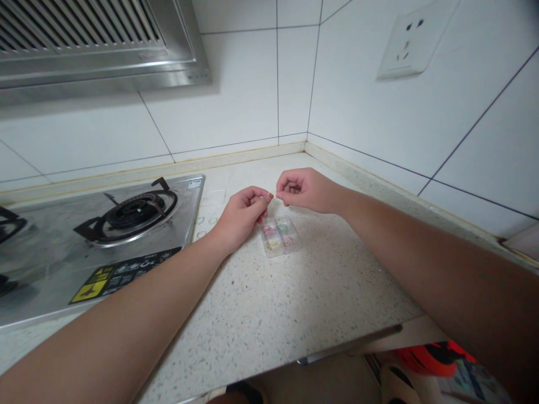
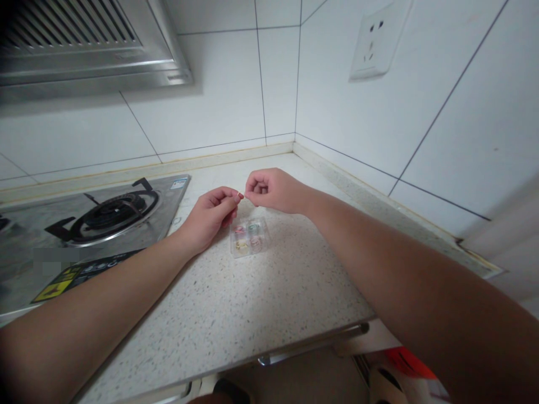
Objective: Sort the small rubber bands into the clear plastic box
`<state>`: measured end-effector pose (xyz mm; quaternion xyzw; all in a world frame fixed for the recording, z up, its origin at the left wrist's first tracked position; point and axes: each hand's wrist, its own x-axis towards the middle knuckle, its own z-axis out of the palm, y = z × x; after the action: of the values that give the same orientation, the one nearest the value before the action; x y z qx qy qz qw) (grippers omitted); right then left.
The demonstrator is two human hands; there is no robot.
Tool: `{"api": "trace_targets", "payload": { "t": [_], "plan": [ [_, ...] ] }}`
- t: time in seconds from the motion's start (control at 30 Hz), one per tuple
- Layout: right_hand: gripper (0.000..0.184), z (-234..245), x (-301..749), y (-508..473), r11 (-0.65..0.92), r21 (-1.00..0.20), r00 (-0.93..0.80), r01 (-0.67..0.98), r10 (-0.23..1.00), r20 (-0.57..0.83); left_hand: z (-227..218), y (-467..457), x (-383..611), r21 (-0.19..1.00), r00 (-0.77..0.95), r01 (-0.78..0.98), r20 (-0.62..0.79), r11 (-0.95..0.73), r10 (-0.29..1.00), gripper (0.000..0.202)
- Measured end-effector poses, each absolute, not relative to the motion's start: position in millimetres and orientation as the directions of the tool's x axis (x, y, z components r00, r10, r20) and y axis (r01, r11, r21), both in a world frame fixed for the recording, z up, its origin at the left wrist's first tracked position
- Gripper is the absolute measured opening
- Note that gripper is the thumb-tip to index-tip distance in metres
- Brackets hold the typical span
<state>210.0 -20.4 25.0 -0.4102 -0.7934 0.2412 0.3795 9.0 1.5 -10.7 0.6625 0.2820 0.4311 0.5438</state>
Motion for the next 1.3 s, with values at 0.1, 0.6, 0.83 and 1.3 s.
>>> {"api": "trace_targets", "payload": {
  "t": [0.1, 0.6, 0.83, 1.3],
  "plan": [
    [0.014, 24.5, 209.9, -20.4, 0.554, -0.698, -0.386, 0.453, 0.828, 0.407, -11.6, 2.2, 9.2, 0.964, 0.477, -0.104, 0.265, -0.246, 0.838, 0.023],
    [0.014, 20.4, 211.8, -17.9, 0.576, -0.683, -0.394, 0.449, 0.814, 0.427, -10.2, 0.3, 9.6, 0.966, 0.483, -0.105, 0.257, -0.237, 0.837, 0.024],
    [0.014, 20.7, 211.6, -18.6, 0.586, -0.653, -0.408, 0.480, 0.808, 0.425, -10.0, 0.2, 9.1, 0.967, 0.489, -0.093, 0.251, -0.236, 0.835, 0.026],
    [0.013, 21.1, 211.9, -19.1, 0.594, -0.645, -0.410, 0.480, 0.802, 0.434, -9.8, -0.2, 10.0, 0.967, 0.493, -0.100, 0.251, -0.232, 0.833, 0.024]
  ]
}}
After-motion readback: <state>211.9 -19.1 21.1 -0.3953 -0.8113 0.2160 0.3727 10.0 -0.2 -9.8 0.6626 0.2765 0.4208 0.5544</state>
